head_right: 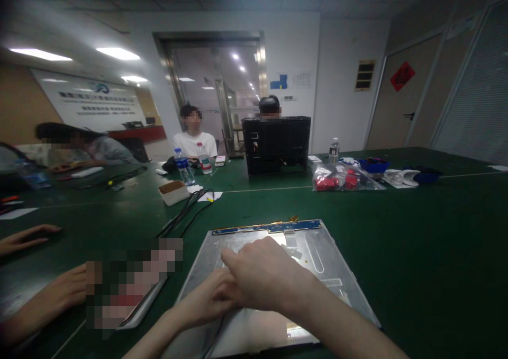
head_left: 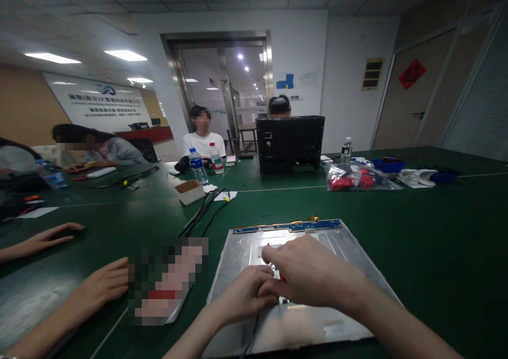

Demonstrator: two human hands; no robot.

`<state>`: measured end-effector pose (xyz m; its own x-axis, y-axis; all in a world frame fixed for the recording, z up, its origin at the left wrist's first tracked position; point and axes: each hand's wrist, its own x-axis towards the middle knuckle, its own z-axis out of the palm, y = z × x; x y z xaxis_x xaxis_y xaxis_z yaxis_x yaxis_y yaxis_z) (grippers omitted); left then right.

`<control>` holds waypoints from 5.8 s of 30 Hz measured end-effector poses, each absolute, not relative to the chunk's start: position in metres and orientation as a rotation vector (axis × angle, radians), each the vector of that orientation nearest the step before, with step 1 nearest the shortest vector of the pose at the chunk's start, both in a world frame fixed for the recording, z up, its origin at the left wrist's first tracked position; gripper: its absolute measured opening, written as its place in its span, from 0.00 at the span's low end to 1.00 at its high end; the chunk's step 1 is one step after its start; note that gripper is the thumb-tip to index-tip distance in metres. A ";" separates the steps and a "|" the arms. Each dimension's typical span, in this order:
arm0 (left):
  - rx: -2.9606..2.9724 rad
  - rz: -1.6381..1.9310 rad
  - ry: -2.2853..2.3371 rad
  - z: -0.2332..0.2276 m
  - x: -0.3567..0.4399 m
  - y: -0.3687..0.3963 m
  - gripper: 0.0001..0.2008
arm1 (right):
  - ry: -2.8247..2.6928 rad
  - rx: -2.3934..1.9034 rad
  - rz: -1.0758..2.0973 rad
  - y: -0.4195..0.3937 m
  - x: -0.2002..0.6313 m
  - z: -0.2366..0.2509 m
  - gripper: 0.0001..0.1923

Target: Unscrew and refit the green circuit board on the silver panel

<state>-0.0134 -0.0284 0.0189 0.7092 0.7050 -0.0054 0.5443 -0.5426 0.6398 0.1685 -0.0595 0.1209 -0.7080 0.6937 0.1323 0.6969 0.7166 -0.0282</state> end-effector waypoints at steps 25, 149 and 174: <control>2.241 0.326 0.944 0.024 -0.015 -0.032 0.07 | -2.670 -1.362 -0.092 -0.052 0.169 0.116 0.15; 2.222 0.401 0.890 0.018 -0.013 -0.031 0.06 | -2.734 -1.157 -0.033 -0.056 0.167 0.124 0.12; 2.290 0.377 0.856 0.017 -0.014 -0.029 0.07 | -2.693 -1.158 0.013 -0.052 0.173 0.117 0.18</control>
<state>-0.0136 -0.0295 0.0172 0.7448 0.6662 0.0375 0.4776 -0.5715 0.6673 0.1729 -0.0524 0.1175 -0.6693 0.7188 0.1881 0.7169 0.6913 -0.0903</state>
